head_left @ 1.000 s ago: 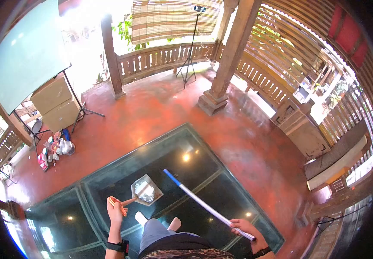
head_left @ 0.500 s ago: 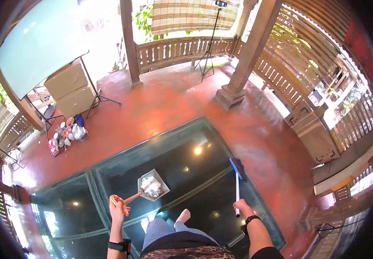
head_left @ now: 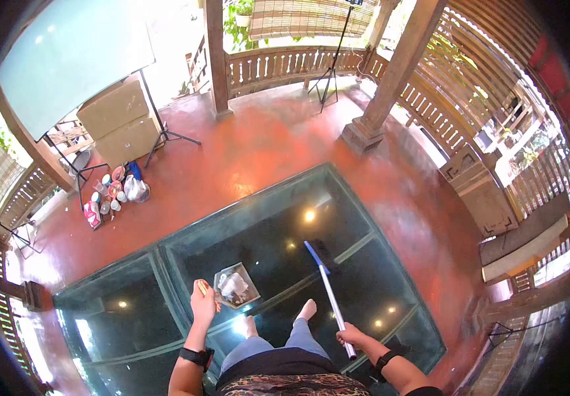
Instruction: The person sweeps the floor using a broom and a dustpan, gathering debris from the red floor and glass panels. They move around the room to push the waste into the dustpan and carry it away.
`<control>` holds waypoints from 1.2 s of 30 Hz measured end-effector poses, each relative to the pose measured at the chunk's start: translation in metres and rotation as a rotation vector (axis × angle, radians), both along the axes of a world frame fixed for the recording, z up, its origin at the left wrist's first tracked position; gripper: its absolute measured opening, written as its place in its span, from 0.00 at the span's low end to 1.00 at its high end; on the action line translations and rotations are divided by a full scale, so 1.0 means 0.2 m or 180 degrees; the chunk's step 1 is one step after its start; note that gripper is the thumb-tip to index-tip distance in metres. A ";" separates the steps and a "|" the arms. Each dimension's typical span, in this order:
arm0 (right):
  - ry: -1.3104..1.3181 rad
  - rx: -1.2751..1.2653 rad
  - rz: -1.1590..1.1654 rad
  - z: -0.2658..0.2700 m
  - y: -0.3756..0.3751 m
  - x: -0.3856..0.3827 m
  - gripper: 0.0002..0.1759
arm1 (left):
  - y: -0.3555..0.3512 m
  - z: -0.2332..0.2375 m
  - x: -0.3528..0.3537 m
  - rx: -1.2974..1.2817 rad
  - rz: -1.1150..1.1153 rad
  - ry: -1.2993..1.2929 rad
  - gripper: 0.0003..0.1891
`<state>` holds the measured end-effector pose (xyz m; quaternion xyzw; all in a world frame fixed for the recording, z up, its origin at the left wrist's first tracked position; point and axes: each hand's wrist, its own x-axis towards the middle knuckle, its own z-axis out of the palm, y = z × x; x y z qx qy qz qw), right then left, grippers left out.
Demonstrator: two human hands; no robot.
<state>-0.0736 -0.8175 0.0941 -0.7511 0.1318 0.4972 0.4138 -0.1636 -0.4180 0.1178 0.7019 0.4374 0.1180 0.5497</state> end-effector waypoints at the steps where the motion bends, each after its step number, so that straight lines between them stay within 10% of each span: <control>1: 0.0251 0.0061 -0.0151 0.02 0.05 -0.06 0.15 | 0.03 -0.06 -0.02 0.0206 -0.0080 0.0112 0.06; 13: 0.2491 0.1987 -0.1541 0.25 0.25 -0.09 0.07 | 0.14 -0.11 0.02 0.0544 -0.0637 0.0704 0.20; 19: 0.0947 0.1201 -0.0454 0.48 0.40 0.02 0.12 | 0.22 -0.10 0.16 0.0071 -0.0658 0.0773 0.27; 27: -0.0948 -0.0023 0.1050 -0.31 0.64 -0.10 0.07 | 0.31 -0.19 0.32 -0.0752 -0.0544 0.0647 0.34; 31: -0.0407 0.0490 0.1492 0.10 0.66 -0.27 0.11 | 0.33 -0.29 0.36 -0.0445 -0.0512 0.0560 0.34; 36: 0.1304 0.1002 0.0253 0.34 0.44 -0.22 0.11 | 0.32 -0.22 0.38 -0.0677 -0.0612 0.0662 0.35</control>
